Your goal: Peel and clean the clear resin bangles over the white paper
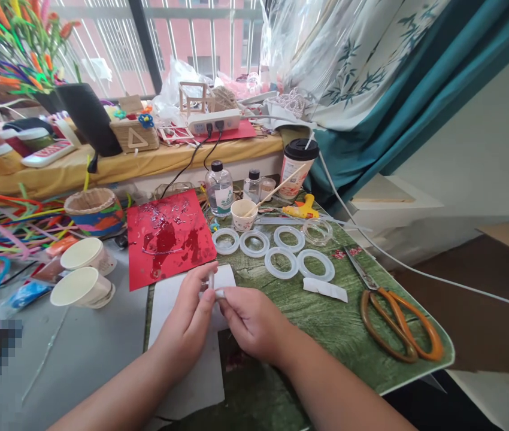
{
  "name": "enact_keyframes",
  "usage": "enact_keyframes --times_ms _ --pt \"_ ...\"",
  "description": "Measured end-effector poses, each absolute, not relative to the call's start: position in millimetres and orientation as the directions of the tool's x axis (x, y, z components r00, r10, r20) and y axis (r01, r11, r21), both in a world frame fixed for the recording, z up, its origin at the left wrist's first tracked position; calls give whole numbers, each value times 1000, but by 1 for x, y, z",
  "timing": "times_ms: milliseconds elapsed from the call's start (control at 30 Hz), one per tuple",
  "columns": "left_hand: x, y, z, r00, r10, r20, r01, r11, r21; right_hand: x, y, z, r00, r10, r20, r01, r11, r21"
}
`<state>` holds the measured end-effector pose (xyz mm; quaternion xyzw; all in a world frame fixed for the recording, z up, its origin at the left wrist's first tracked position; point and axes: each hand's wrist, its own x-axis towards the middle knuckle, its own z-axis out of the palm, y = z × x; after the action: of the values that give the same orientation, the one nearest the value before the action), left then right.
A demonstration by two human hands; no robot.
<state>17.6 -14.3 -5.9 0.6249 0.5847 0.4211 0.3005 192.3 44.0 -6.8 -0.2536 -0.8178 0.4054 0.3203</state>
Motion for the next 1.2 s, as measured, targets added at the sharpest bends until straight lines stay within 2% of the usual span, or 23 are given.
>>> enact_keyframes --times_ms 67,133,267,300,367,433,467,533,633,700,800,867,1000,1100,1200 --pt "18 -14 -6 -31 985 169 484 -133 865 192 46 -8 -588 764 266 191 451 -872" --pt "19 -13 -7 -21 990 140 474 -113 873 190 44 -8 -581 770 265 207 454 -866" --pt "17 -11 -6 -122 992 31 364 15 931 188 35 -9 -748 568 344 158 655 -739" --pt "17 -11 -5 -150 988 21 340 32 940 187 34 -9 -736 584 343 166 647 -744" --pt "17 -12 -3 -178 983 39 319 20 948 187 36 -9 -635 715 292 223 532 -817" --pt "20 -14 -2 -155 985 73 317 -21 948 186 40 -8 -507 836 211 266 384 -884" --pt "21 -15 -1 -127 989 74 313 -31 949 186 41 -8 -490 849 197 272 364 -891" --pt "24 -16 -1 -91 995 45 283 -18 959 186 41 -7 -572 783 245 251 451 -856" --pt "26 -15 -2 -124 992 -8 211 34 977 186 35 -5 -715 626 310 181 595 -783" --pt "25 -14 -3 -150 989 -8 200 38 979 185 32 -4 -692 665 279 162 520 -839" --pt "22 -12 -3 -93 993 77 304 -46 952 183 32 -6 -569 808 154 89 246 -965" --pt "20 -11 -3 -19 989 149 390 -130 912 180 34 -10 -530 843 86 22 115 -993" --pt "17 -10 -2 104 979 173 460 -201 865 177 33 -15 -522 852 41 -47 19 -999" --pt "18 -12 -2 98 983 155 467 -183 865 179 31 -11 -519 849 102 29 137 -990" --pt "22 -15 -4 23 990 142 416 -138 899 183 30 -4 -651 725 225 77 358 -930"
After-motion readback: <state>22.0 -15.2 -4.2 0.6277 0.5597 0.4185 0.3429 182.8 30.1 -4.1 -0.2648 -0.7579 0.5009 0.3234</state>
